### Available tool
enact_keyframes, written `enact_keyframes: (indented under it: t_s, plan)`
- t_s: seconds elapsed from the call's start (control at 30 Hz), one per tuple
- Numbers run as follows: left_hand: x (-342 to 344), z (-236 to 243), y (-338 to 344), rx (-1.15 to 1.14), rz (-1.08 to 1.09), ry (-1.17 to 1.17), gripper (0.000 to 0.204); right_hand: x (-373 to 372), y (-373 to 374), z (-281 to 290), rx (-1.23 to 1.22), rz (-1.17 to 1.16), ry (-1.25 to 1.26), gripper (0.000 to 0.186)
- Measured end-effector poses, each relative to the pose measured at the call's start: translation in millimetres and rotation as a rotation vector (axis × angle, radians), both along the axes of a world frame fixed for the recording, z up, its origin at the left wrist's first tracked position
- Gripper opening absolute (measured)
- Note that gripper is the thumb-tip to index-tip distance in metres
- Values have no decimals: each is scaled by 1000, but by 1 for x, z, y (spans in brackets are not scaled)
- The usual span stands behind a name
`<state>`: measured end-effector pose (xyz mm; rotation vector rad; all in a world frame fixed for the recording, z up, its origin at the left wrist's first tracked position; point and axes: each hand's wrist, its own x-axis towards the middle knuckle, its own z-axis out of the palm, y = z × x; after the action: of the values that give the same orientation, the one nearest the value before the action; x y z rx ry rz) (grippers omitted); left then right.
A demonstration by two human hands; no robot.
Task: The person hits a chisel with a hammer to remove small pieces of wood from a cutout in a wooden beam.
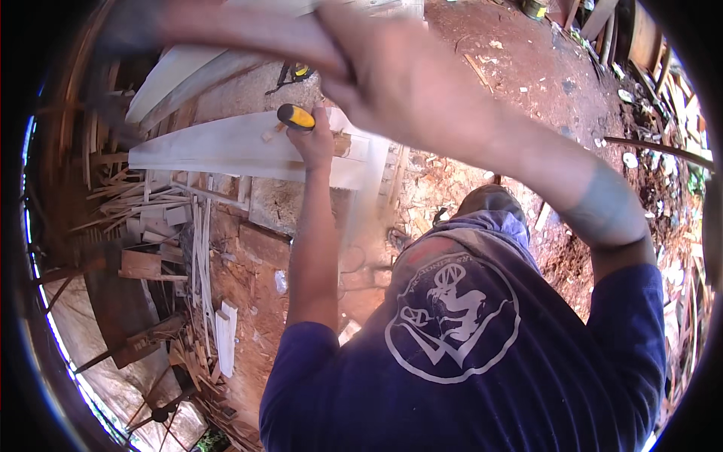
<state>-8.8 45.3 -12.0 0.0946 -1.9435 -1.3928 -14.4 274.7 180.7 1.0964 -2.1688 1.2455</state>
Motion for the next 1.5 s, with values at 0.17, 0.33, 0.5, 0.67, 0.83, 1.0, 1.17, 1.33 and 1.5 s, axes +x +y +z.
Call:
enact_keyframes:
  t_s: [0.17, 0.33, 0.5, 0.67, 0.83, 1.0, 1.17, 1.33, 1.5]
  plan:
    - [-7, -29, -32, 33, 29, -104, 28, -11, 2, -42, 530, 31, -173, 32]
    - [5, -25, -44, 97, -64, -283, 24, 1, 27, 101, 262, 68, -168, 15]
    - [1, -21, -23, 15, -33, -114, 15, -4, 13, -45, 598, 111, -222, 34]
    - [0, -16, -27, 209, -103, -280, 29, -22, 19, -47, 532, 44, -331, 27]
    - [25, -10, -22, 19, -96, -273, 34, -14, 43, -78, 218, 11, -610, 24]
    - [72, -19, -17, 31, -60, -109, 33, 11, 73, -98, 196, -42, -694, 20]
    - [27, 18, -15, 143, -50, -111, 33, 5, 70, -88, 228, -75, -687, 21]
    - [18, 23, -21, 175, -134, -133, 37, 8, 59, -84, 231, -38, -714, 22]
    - [13, 5, -21, 237, -123, -160, 38, 10, 53, -78, 252, 38, -775, 25]
